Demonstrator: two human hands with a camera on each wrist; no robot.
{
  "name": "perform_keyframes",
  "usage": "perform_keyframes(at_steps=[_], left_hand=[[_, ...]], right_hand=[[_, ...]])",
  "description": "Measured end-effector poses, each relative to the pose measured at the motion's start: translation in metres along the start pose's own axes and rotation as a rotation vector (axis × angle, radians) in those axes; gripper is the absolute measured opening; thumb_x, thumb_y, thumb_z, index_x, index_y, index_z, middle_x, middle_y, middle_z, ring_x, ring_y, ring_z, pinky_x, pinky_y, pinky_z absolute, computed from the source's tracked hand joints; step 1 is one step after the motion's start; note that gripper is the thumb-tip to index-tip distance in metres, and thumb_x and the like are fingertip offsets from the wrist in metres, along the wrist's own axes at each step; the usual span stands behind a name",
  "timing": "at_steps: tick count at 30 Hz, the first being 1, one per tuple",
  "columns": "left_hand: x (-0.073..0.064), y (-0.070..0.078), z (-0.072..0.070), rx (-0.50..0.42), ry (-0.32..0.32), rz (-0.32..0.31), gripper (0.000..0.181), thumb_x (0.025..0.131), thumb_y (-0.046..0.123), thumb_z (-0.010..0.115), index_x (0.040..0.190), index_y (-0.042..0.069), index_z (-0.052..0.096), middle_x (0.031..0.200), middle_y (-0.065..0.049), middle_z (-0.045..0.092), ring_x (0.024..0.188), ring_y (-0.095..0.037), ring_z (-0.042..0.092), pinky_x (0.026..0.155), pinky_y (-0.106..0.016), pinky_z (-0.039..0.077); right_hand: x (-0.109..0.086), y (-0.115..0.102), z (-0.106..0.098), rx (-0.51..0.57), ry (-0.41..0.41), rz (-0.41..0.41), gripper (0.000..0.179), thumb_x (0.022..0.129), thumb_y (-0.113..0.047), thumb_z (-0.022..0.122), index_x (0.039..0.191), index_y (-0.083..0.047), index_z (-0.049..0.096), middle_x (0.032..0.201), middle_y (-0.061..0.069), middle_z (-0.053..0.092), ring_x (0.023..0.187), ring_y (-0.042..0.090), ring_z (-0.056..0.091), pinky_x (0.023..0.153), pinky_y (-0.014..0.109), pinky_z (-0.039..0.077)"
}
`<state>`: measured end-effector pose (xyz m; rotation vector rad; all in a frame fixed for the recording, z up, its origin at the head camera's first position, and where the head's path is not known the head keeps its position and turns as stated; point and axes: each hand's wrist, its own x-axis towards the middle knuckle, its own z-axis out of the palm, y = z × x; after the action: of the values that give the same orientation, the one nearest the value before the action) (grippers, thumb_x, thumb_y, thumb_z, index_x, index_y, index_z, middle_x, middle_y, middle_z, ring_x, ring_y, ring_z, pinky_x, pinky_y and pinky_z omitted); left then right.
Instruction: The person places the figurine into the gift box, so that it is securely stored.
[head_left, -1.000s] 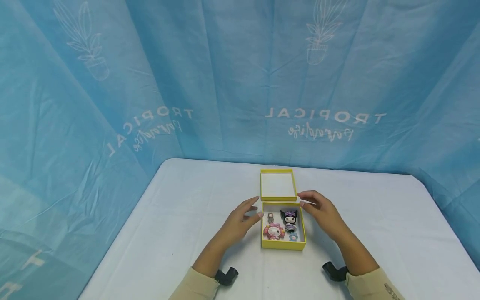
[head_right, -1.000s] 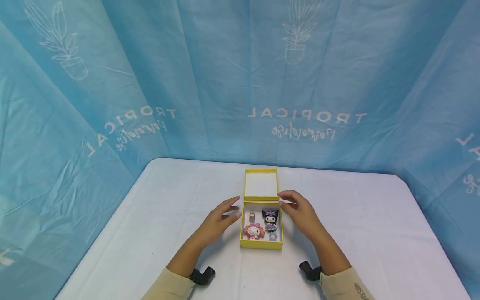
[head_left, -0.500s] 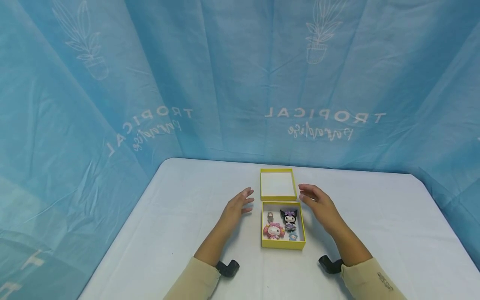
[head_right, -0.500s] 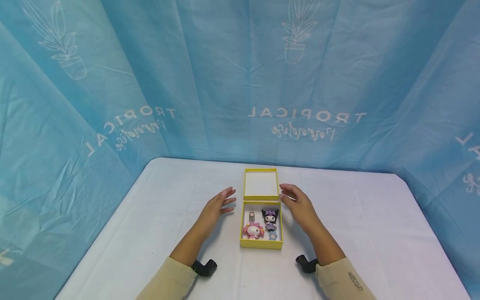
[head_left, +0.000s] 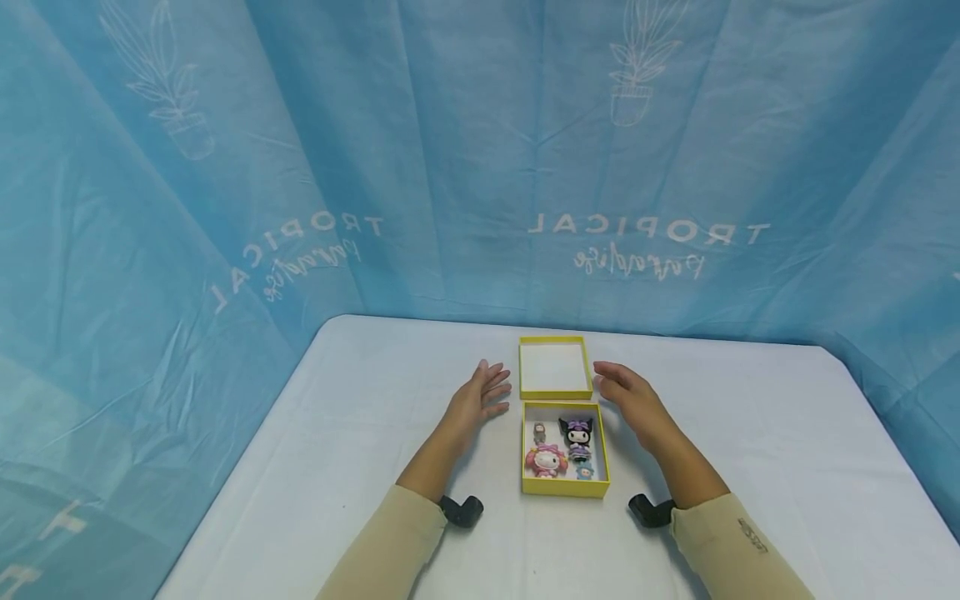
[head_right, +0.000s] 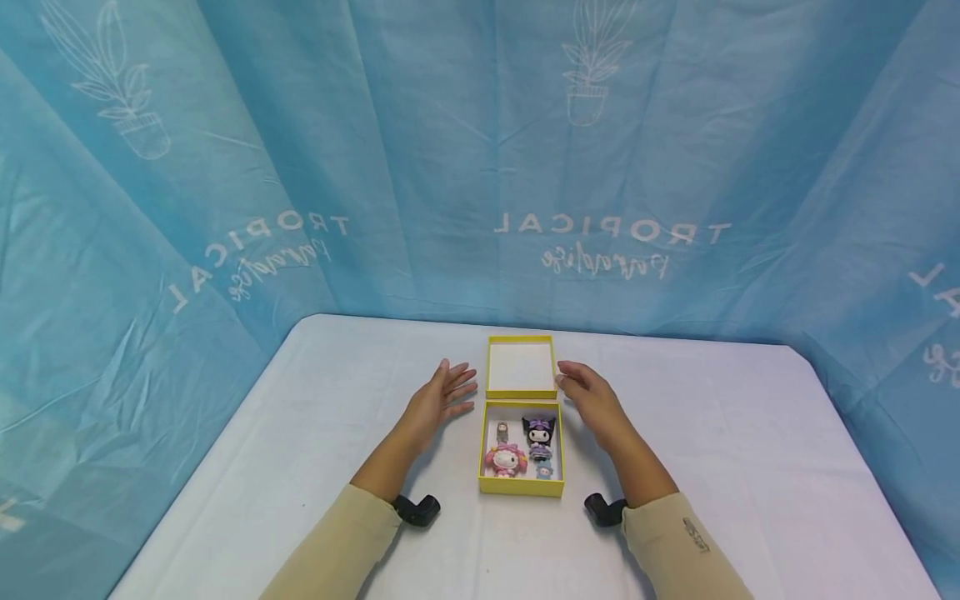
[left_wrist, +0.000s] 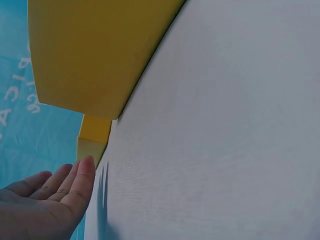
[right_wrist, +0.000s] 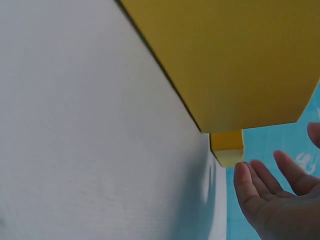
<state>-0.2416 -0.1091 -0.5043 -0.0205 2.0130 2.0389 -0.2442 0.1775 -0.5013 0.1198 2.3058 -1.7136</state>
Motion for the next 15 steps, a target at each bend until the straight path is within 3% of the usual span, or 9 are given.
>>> perform_keyframes(at_steps=[7,15], left_hand=[[0.011,-0.001,0.002,-0.051,-0.016,-0.033,0.084,0.100,0.072,0.029,0.157,0.011,0.036,0.159,-0.009,0.044,0.146,-0.029,0.045,0.114,-0.042,0.047],[0.018,0.000,0.005,-0.051,-0.053,-0.038,0.087,0.099,0.073,0.030,0.159,0.010,0.032,0.161,-0.013,0.041,0.147,-0.030,0.043,0.117,-0.042,0.044]], right_hand=[[0.009,0.001,0.000,0.026,-0.034,0.045,0.060,0.103,-0.049,0.052,0.155,-0.020,0.041,0.165,0.008,0.034,0.143,0.038,0.046,0.123,0.065,0.021],[0.015,0.005,0.001,0.075,-0.090,0.013,0.061,0.104,-0.037,0.054,0.157,-0.012,0.036,0.164,0.013,0.034,0.145,0.038,0.043,0.124,0.056,0.029]])
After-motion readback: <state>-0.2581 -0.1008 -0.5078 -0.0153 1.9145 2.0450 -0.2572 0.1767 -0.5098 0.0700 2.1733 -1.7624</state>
